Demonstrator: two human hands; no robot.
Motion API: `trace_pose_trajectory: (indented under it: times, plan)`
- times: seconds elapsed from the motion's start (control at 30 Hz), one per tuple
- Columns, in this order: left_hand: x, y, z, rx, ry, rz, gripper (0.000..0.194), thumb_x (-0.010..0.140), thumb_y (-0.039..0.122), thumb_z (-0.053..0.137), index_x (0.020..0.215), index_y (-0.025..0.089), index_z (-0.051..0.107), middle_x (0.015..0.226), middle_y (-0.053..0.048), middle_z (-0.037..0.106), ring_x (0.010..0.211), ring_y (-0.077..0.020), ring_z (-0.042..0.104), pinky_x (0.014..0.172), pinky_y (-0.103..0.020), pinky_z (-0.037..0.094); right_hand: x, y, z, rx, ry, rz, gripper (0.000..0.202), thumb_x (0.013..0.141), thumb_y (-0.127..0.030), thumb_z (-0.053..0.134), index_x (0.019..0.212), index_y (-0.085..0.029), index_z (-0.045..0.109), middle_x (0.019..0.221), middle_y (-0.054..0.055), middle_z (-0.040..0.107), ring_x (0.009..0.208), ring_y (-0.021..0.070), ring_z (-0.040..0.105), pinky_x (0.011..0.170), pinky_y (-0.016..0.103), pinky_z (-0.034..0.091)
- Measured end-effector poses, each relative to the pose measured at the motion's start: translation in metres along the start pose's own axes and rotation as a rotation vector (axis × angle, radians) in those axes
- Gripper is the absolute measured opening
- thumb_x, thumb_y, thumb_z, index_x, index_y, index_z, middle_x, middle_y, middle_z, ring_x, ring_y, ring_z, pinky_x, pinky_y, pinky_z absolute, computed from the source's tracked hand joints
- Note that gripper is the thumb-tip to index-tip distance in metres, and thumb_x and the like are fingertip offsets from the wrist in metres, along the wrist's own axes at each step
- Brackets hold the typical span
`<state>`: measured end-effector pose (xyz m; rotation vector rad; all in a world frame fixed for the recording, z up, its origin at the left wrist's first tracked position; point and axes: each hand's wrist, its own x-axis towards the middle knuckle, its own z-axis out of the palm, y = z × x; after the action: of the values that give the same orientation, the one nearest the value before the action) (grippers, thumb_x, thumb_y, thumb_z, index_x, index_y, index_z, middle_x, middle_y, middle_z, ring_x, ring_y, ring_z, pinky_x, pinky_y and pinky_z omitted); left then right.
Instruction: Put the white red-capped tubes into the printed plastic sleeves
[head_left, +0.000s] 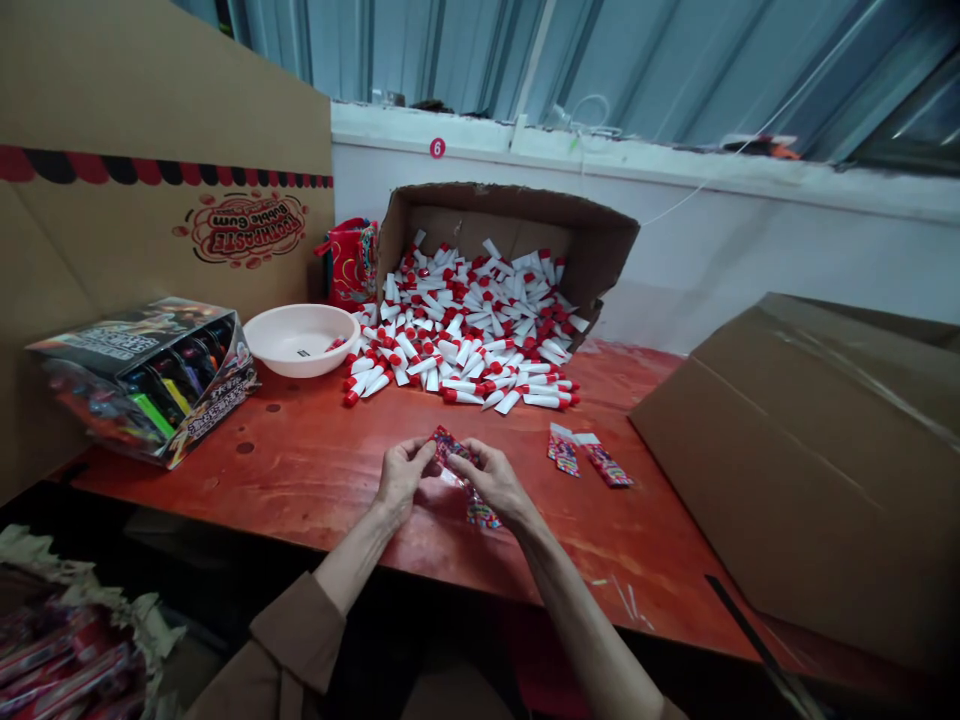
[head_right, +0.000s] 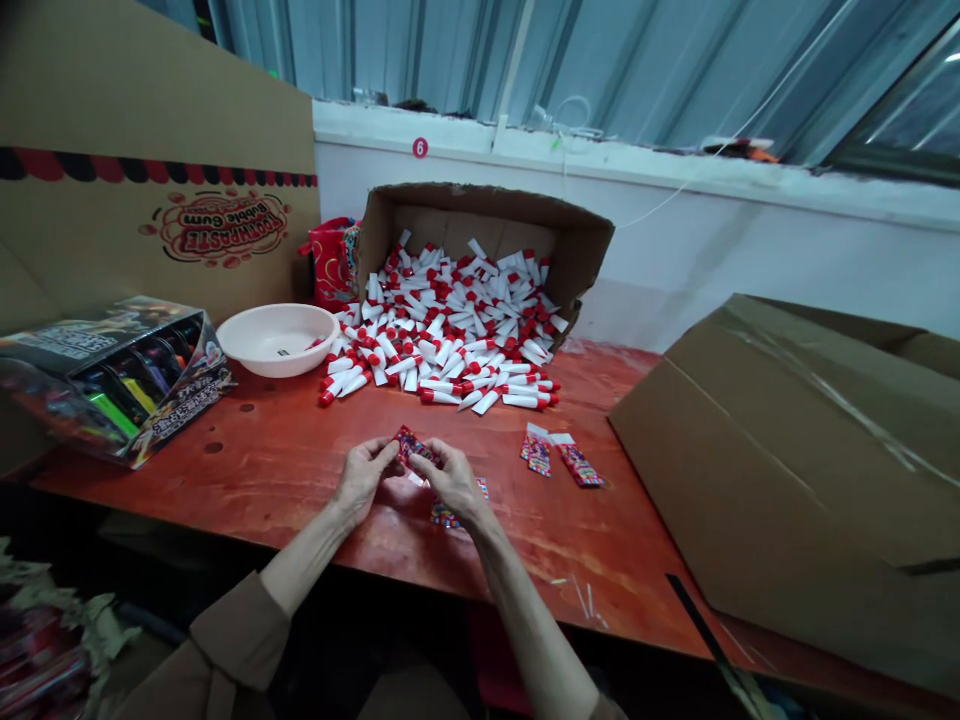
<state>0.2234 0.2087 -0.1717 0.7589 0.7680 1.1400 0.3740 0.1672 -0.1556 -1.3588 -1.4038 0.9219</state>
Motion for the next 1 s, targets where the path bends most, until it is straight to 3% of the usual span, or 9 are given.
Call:
trace_pose_trajectory:
  times: [0.17, 0.37, 0.5, 0.6, 0.7, 0.87, 1.0]
  plan:
    - [0.023, 0.011, -0.001, -0.014, 0.025, -0.010, 0.048, 0.054, 0.048, 0.089, 0.072, 0.010, 0.069, 0.061, -0.002, 0.062, 0.051, -0.0092, 0.054, 0.054, -0.023, 0.044, 0.037, -0.007, 0.004, -0.124, -0.016, -0.092, 0.042, 0.090, -0.052, 0.054, 0.065, -0.018, 0.056, 0.061, -0.002, 0.052, 0.056, 0.0113, 0.045, 0.053, 0.024, 0.034]
    - [0.048, 0.022, -0.009, -0.144, 0.115, -0.093, 0.051, 0.054, 0.054, 0.088, 0.070, 0.013, 0.064, 0.060, 0.000, 0.060, 0.054, -0.0105, 0.056, 0.059, -0.026, 0.045, 0.086, -0.006, 0.019, -0.101, -0.085, -0.138, 0.046, 0.089, -0.057, 0.052, 0.063, -0.019, 0.056, 0.058, -0.001, 0.055, 0.055, 0.0125, 0.050, 0.055, 0.025, 0.038]
    - [0.054, 0.022, -0.016, -0.199, 0.038, -0.132, 0.051, 0.055, 0.051, 0.089, 0.081, 0.013, 0.068, 0.071, -0.005, 0.068, 0.066, -0.0161, 0.064, 0.066, -0.030, 0.049, 0.091, -0.004, 0.032, -0.123, -0.099, -0.203, 0.041, 0.090, -0.051, 0.053, 0.067, -0.018, 0.057, 0.062, -0.002, 0.057, 0.058, 0.0118, 0.048, 0.056, 0.024, 0.038]
    - [0.058, 0.021, -0.020, -0.204, 0.082, -0.108, 0.045, 0.055, 0.041, 0.092, 0.081, 0.013, 0.068, 0.071, -0.003, 0.069, 0.062, -0.0126, 0.062, 0.065, -0.027, 0.048, 0.089, -0.001, 0.033, -0.122, -0.167, -0.219, 0.037, 0.091, -0.050, 0.054, 0.075, -0.017, 0.063, 0.069, 0.000, 0.061, 0.062, 0.0125, 0.051, 0.059, 0.024, 0.040]
    - [0.061, 0.023, -0.024, -0.265, 0.137, -0.142, 0.038, 0.060, 0.038, 0.090, 0.075, 0.014, 0.065, 0.067, -0.001, 0.066, 0.057, -0.0102, 0.059, 0.062, -0.025, 0.048, 0.097, 0.008, 0.019, -0.201, -0.240, -0.260, 0.034, 0.094, -0.047, 0.051, 0.094, -0.018, 0.069, 0.085, 0.003, 0.069, 0.073, 0.0158, 0.058, 0.068, 0.026, 0.044]
    - [0.058, 0.038, -0.025, -0.410, 0.177, -0.296, 0.025, 0.077, 0.031, 0.080, 0.073, 0.014, 0.062, 0.070, -0.004, 0.067, 0.060, -0.0128, 0.061, 0.061, -0.027, 0.052, 0.129, 0.042, -0.027, -0.826, 0.135, -0.215, 0.026, 0.094, -0.030, 0.054, 0.110, -0.016, 0.068, 0.110, 0.014, 0.067, 0.101, 0.0268, 0.057, 0.085, 0.036, 0.041]
    - [0.054, 0.048, -0.024, -0.471, 0.184, -0.355, 0.022, 0.080, 0.027, 0.077, 0.072, 0.014, 0.061, 0.069, -0.004, 0.067, 0.060, -0.0132, 0.062, 0.065, -0.031, 0.057, 0.139, 0.067, -0.046, -0.945, 0.166, -0.162, 0.022, 0.089, -0.021, 0.058, 0.107, -0.013, 0.069, 0.112, 0.019, 0.063, 0.105, 0.0320, 0.052, 0.087, 0.041, 0.037]
